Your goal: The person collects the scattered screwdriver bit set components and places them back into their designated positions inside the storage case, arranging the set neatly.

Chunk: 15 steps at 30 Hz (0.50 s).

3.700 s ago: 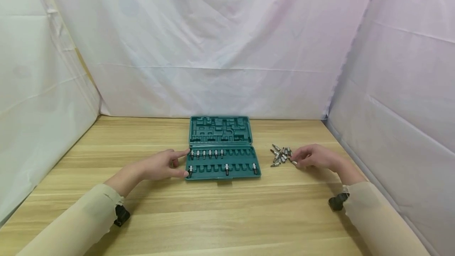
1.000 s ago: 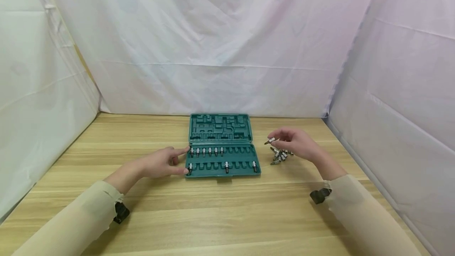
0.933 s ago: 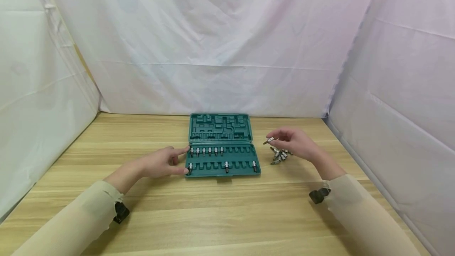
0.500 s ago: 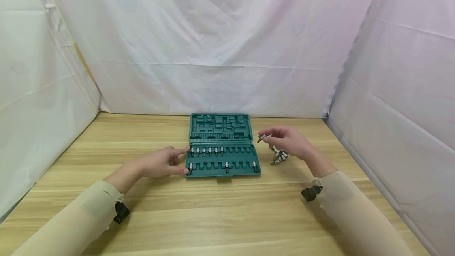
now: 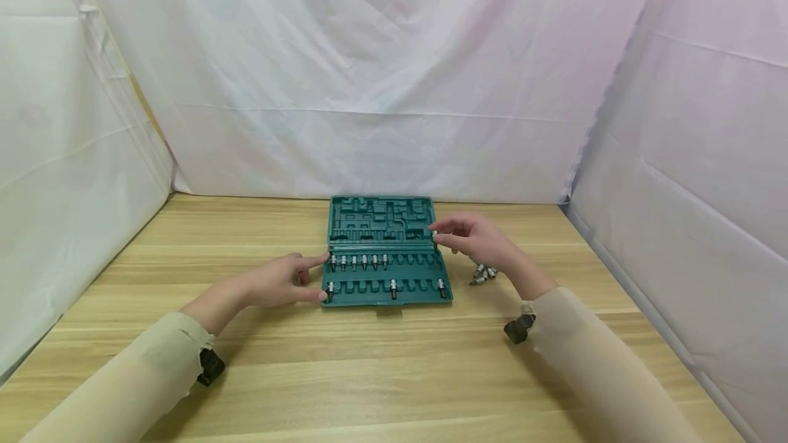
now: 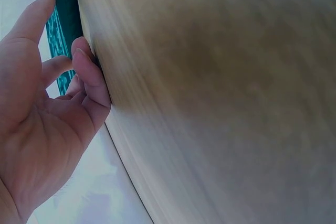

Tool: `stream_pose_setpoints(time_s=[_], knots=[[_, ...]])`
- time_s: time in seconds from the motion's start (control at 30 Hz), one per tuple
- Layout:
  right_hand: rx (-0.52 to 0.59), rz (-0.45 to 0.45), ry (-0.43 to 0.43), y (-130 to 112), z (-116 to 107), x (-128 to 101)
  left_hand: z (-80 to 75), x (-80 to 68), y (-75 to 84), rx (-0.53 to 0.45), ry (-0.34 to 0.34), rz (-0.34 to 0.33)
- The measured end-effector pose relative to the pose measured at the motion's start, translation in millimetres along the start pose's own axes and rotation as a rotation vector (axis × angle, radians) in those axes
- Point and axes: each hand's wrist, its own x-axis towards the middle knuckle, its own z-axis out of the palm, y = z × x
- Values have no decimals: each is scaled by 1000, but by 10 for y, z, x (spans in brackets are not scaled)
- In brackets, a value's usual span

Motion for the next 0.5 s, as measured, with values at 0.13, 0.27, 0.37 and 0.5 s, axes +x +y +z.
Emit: stream_pose_setpoints(time_s=[0.13, 0.27, 0.37, 0.5], knots=[[-11, 7, -20, -43, 73, 73, -5, -4, 5, -2, -2, -1], [-11, -6, -45, -68, 155, 161, -5, -3, -1, -5, -2, 3], [-14, -20, -67, -71, 218, 221, -2, 0, -6, -4, -2, 3], [-35, -18, -82, -82, 292, 282, -3, 2, -7, 1, 0, 2]])
